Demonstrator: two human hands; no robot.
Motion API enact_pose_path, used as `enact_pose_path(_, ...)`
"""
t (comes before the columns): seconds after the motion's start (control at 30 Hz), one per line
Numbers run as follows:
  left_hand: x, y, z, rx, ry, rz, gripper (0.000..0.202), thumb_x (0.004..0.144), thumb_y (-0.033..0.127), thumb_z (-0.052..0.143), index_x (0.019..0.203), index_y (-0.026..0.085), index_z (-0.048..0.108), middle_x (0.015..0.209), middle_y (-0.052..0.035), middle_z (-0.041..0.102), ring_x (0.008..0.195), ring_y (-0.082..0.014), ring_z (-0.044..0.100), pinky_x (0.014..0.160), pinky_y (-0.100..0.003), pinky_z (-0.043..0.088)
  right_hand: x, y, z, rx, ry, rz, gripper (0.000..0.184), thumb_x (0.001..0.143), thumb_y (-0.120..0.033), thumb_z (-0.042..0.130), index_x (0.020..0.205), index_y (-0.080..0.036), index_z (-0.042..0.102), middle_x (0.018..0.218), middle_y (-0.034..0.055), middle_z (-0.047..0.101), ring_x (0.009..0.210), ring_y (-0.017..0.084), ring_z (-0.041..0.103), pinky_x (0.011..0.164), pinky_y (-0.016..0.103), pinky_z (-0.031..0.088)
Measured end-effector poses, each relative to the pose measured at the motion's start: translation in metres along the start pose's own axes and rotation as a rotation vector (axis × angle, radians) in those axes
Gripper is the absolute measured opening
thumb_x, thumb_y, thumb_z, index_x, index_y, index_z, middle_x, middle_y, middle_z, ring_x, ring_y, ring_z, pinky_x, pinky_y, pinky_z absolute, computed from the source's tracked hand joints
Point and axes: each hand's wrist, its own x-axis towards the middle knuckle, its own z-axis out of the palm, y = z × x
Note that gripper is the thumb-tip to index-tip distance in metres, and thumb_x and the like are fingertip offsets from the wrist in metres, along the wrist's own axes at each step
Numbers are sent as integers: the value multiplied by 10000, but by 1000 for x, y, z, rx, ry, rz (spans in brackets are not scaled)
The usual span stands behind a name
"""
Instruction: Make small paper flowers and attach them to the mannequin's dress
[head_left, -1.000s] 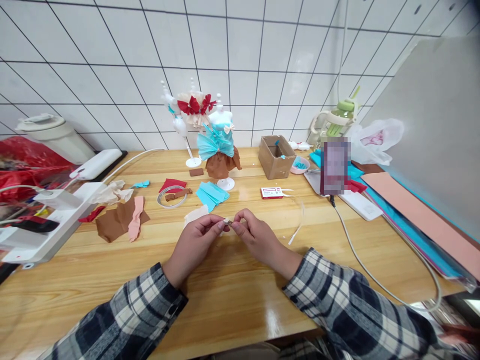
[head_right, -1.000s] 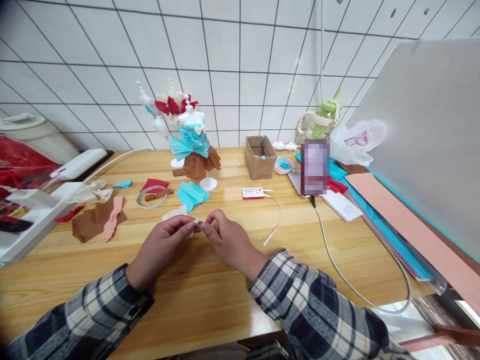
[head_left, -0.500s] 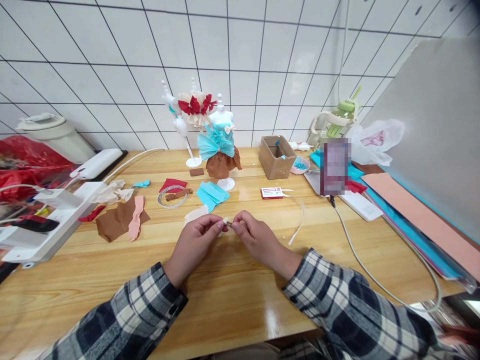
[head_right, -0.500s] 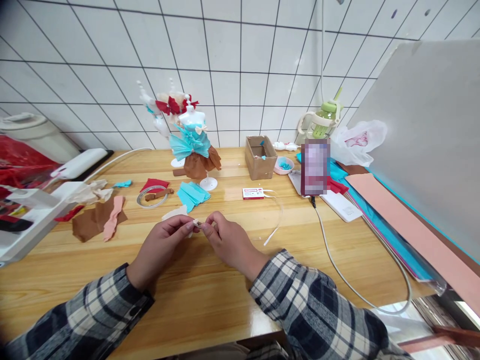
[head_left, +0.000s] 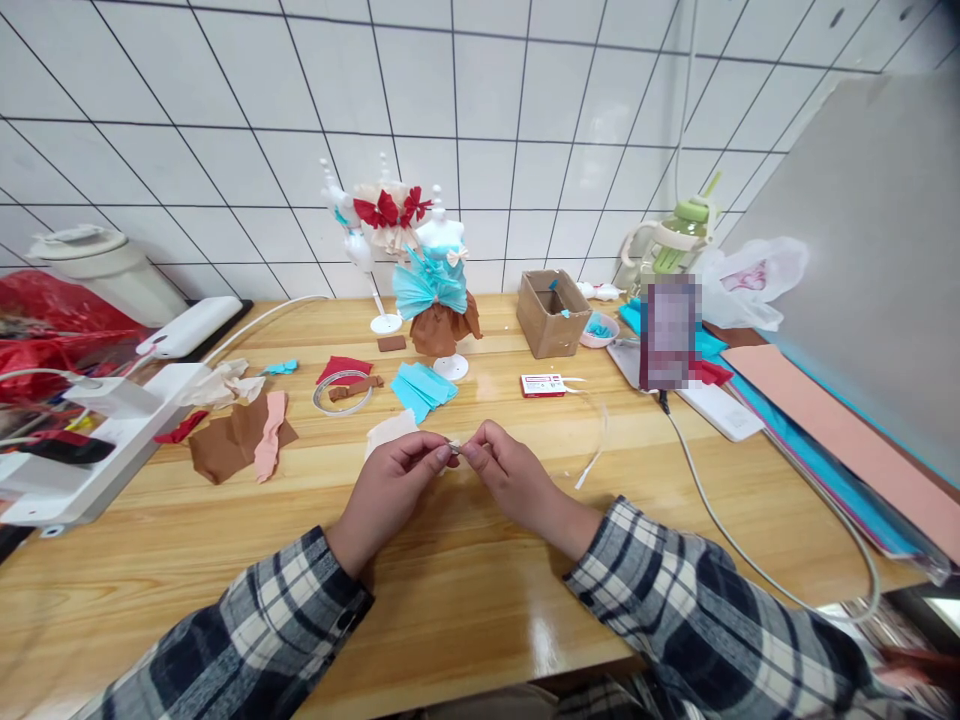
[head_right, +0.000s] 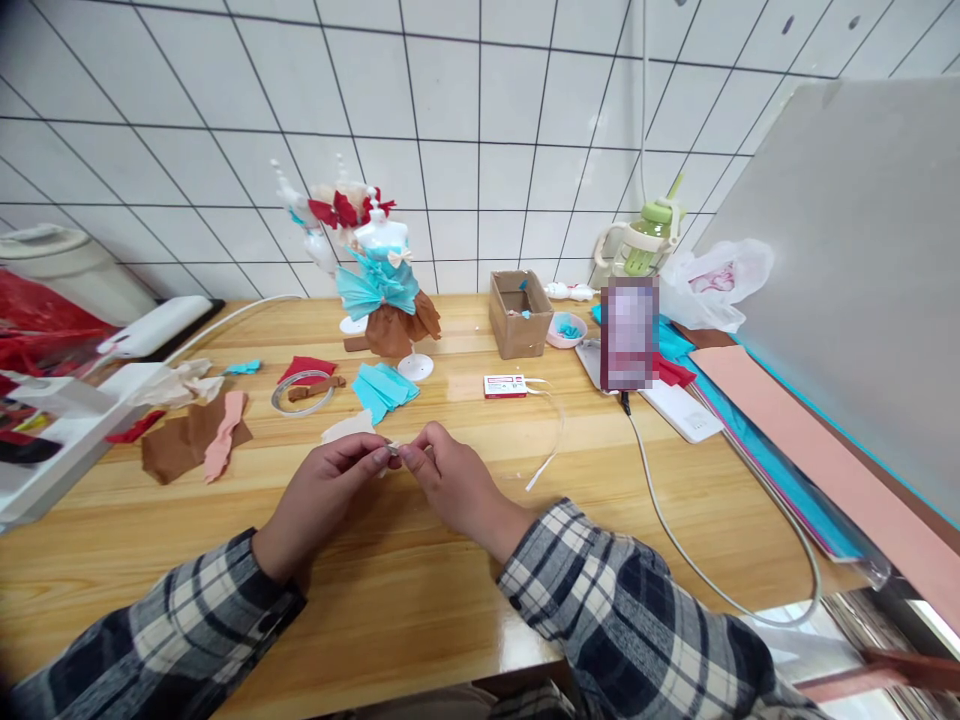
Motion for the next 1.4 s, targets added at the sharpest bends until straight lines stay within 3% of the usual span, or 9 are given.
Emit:
enact_pose_path(0.63, -2, -6, 4, -35, 48, 25, 198, 808, 369, 637, 825, 182, 700, 844, -23, 719, 814, -162, 631, 796, -252, 473, -1, -2, 4, 103, 21, -9, 278, 905, -471, 433, 776, -226, 407, 597, -67, 443, 546, 119, 403, 538, 251, 296)
enact_pose_path(1.13, 0, -8, 1, -2, -8, 7, 229, 823, 397, 614, 820, 179, 685, 779, -16, 687, 774, -159, 613, 774, -258, 464, 1, -2, -2, 25, -5, -45, 260, 911, -436, 455, 773, -216, 432, 667, -51, 525, 609, 117, 455, 570, 241, 316)
enact_pose_path(1.4, 0, -3, 5, 27, 34, -24, 271, 813, 430, 608, 797, 170, 683, 800, -38, 701, 784, -180, 617, 789, -288, 466, -3, -4, 5, 138, 36, -2, 263, 922, -455, 427, 807, -220, 447, 606, -67, 483, 539, 107, 429, 531, 236, 298)
